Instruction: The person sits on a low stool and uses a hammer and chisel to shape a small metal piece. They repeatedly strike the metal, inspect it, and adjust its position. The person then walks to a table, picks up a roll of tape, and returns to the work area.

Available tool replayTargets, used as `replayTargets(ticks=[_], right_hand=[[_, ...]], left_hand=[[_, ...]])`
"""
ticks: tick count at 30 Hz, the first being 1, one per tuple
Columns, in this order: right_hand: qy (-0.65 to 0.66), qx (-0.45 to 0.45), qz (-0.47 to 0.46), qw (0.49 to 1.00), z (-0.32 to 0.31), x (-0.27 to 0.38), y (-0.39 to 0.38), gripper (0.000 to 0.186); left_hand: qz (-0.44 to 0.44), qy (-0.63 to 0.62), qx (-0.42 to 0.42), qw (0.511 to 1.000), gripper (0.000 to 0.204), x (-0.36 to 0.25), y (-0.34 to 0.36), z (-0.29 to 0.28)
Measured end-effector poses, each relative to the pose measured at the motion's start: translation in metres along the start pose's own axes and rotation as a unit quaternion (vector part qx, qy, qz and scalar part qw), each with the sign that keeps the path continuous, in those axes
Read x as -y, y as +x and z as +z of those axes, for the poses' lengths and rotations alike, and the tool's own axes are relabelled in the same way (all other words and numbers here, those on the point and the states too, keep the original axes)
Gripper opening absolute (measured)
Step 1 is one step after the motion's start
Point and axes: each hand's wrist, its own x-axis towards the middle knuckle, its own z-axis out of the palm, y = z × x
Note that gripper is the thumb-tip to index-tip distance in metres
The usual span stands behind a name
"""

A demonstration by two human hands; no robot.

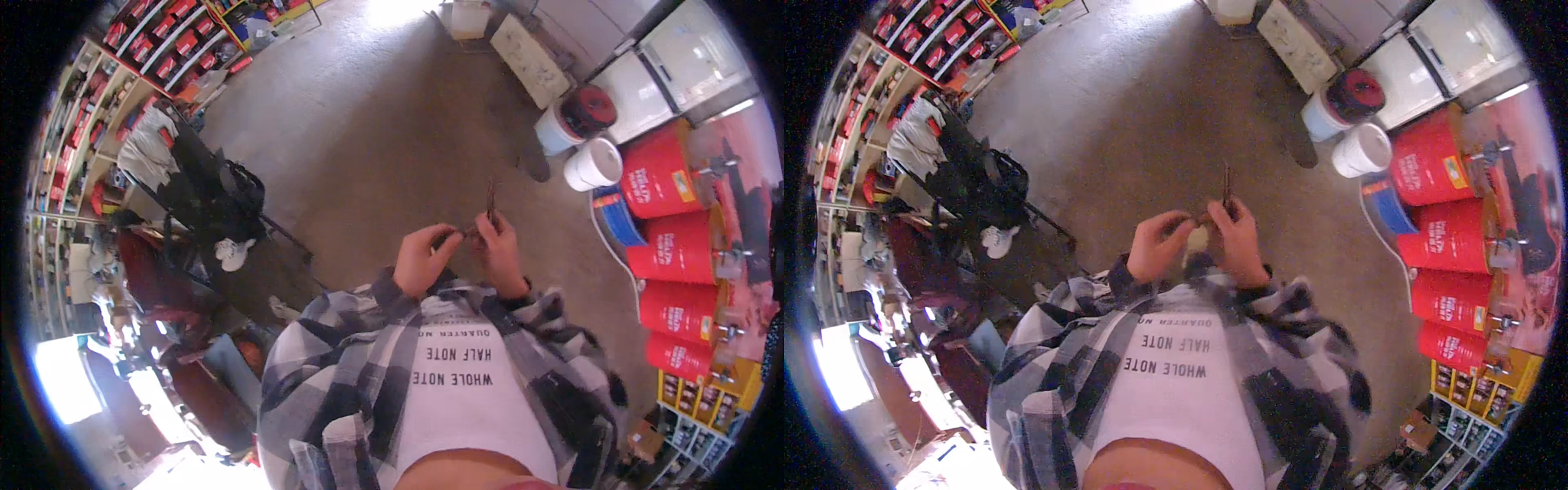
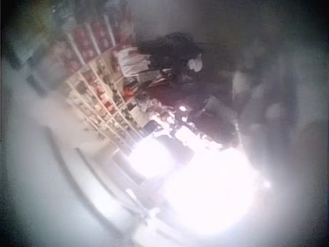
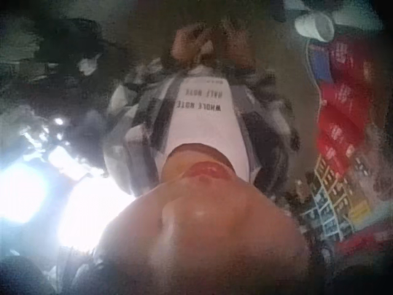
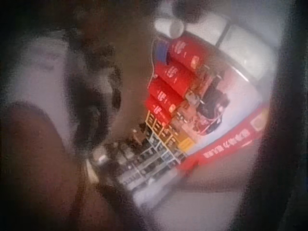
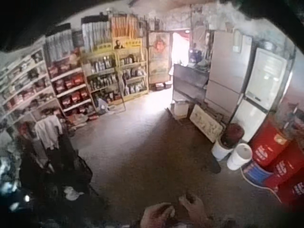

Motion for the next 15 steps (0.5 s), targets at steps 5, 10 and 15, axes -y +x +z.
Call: replayTargets(ticks=[5,10,15], right_hand=[[-0.029,0.099,-0.031,0.994,0.061,0.082,0.131,0.015],[0.023,0.159,0.018,0.987,0.095,0.125,0.247,0.016],[0.106,0.185,-0.007,0.977,0.135,0.172,0.359,0.013]], left_hand=[[-0.043,-0.117,-0.100,0.987,0.027,-0.038,0.103,-0.053],[-0.010,-0.103,-0.142,0.984,0.035,-0.041,0.208,-0.095],[0.029,-0.084,-0.121,0.989,0.030,-0.052,0.336,-0.156]])
